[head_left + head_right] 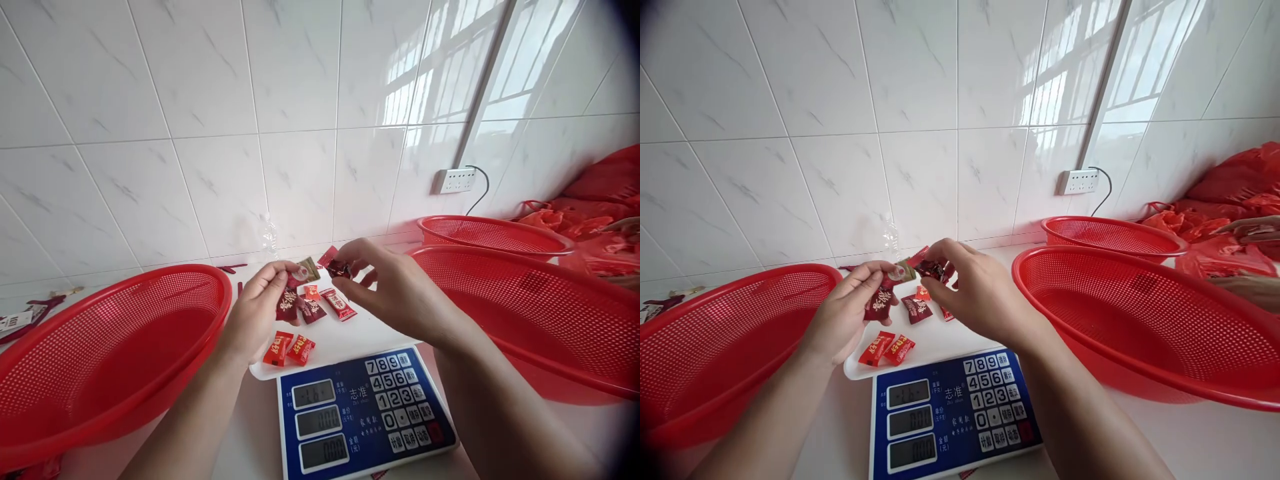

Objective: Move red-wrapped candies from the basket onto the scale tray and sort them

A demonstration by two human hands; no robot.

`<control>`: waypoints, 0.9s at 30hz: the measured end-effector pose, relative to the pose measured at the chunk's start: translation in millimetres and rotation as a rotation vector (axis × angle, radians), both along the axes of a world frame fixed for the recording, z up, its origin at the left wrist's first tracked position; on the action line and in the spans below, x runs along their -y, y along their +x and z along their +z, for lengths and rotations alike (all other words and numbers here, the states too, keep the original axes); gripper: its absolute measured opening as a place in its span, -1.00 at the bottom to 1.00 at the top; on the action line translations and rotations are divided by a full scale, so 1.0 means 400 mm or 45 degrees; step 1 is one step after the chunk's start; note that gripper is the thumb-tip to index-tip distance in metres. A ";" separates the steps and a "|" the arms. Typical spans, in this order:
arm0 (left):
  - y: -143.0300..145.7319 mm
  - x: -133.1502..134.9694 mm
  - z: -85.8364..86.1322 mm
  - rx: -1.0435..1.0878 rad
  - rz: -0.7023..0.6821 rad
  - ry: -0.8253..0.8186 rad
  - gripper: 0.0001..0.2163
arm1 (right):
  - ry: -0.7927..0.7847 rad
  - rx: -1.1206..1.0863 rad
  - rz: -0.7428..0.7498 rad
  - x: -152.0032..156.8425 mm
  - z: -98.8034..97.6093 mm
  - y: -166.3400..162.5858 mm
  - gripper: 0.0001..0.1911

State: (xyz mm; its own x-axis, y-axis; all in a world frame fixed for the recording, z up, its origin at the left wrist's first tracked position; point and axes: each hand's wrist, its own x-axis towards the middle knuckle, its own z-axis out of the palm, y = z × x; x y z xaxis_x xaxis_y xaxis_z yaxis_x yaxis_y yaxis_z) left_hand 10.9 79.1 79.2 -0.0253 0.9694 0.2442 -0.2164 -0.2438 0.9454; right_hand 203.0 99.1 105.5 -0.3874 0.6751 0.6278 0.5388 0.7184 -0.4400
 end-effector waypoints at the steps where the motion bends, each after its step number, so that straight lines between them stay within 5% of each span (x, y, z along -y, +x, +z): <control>1: 0.005 0.004 -0.003 -0.038 -0.047 -0.009 -0.85 | 0.032 -0.035 0.026 0.006 0.000 -0.002 -0.83; 7: 0.021 0.033 -0.006 -0.180 -0.308 0.039 -0.57 | 0.101 0.067 0.081 0.024 -0.010 -0.020 -0.86; 15: 0.027 0.025 -0.008 -0.107 -0.221 0.016 -0.77 | -0.063 -0.019 0.208 0.010 -0.003 -0.005 -0.78; 18: 0.029 0.025 0.000 0.016 -0.145 0.051 -0.79 | -0.105 0.047 0.050 -0.010 0.000 0.010 -0.79; 22: 0.021 0.029 0.014 0.113 0.013 0.137 -0.80 | -0.211 0.560 -0.268 -0.048 -0.023 0.021 -0.66; 27: 0.006 0.033 0.029 0.191 0.126 0.225 -0.83 | -0.288 0.871 -0.325 -0.087 -0.070 0.004 -0.68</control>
State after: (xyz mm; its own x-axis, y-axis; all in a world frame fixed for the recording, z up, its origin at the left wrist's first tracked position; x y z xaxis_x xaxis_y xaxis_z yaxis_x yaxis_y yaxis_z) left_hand 13.1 66.0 90.8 -0.1668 0.9029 0.3962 -0.3177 -0.4296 0.8453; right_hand 204.7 133.9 77.5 -0.4548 0.8796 0.1398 0.8815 0.4669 -0.0702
